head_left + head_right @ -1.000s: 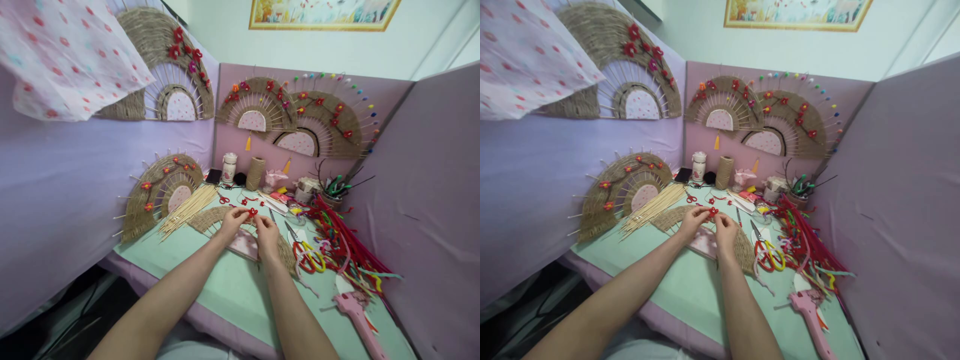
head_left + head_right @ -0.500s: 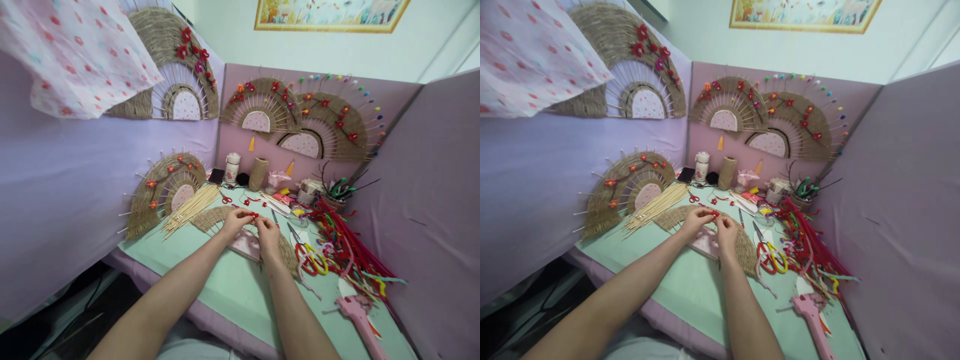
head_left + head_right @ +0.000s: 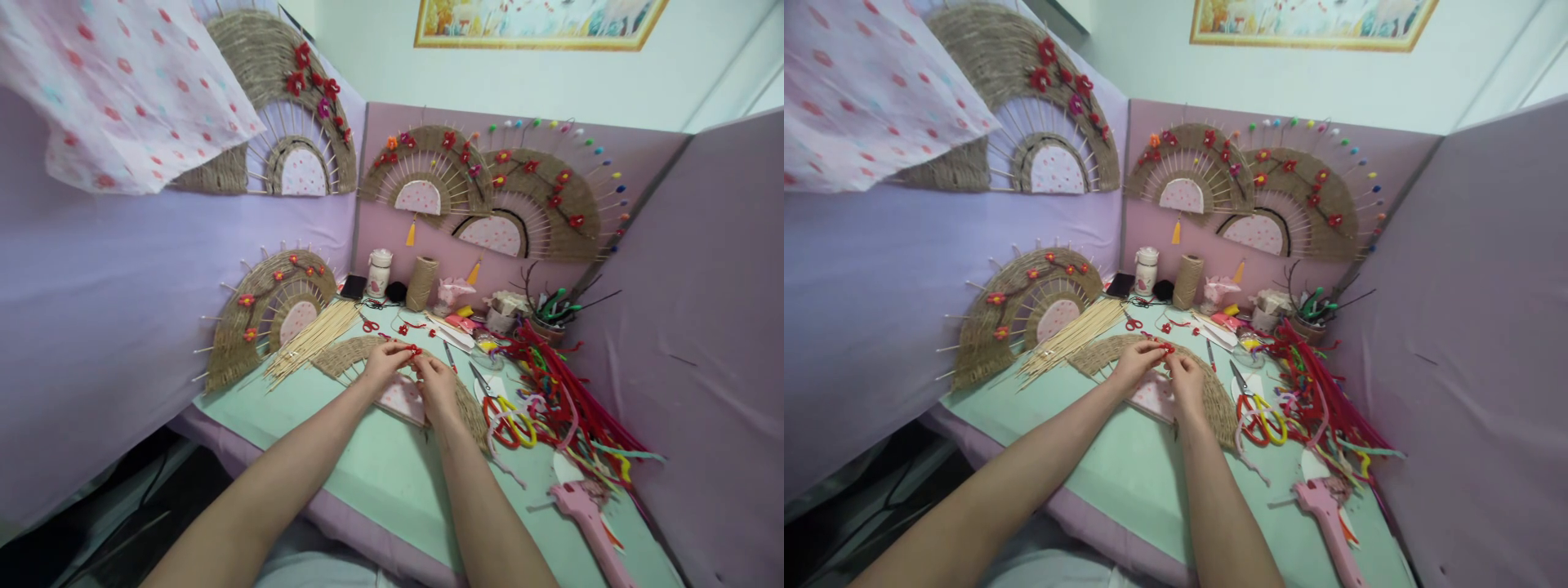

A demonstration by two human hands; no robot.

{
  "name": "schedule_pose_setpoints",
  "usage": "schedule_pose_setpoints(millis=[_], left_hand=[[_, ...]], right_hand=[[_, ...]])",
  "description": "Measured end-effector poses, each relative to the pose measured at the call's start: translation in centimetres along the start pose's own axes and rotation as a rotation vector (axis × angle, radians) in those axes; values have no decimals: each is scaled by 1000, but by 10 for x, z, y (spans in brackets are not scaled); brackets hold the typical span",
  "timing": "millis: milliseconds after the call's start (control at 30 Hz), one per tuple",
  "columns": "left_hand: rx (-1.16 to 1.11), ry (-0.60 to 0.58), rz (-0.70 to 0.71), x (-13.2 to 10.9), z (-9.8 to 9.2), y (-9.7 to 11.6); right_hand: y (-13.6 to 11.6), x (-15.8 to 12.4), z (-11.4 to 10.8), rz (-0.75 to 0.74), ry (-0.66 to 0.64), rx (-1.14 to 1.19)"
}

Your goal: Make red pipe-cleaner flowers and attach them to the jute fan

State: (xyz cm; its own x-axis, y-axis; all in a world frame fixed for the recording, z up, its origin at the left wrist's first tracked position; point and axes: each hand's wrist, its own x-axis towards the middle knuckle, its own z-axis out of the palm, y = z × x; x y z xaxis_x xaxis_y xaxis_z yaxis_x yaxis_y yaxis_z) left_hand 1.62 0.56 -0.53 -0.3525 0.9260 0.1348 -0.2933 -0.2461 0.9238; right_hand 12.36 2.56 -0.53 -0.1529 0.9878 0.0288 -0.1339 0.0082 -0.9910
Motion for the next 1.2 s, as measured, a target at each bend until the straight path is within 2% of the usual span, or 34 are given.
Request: schedule_pose_setpoints(millis=[233,533,667,800,1000,1200], left_hand=[[-44,33,-27,0,1,-1],[-66,62,-71,0,4,0],[-66,35,-81,2,1,1],[-15,-5,-84,-2,2,2],[68,10,-50,-3,3,1],[54,-62,-85,1,-3,7]], right_hand=[[-6,-2,-1,-44,9,-47],[-7,-2,-2,-6,13,-62],[-13,-2,-4,-85,59,-92],[-10,0,-5,-158,20,-96],[-6,3,-6,-160,52,-117],[-11,3,-9,-119,115,-21]])
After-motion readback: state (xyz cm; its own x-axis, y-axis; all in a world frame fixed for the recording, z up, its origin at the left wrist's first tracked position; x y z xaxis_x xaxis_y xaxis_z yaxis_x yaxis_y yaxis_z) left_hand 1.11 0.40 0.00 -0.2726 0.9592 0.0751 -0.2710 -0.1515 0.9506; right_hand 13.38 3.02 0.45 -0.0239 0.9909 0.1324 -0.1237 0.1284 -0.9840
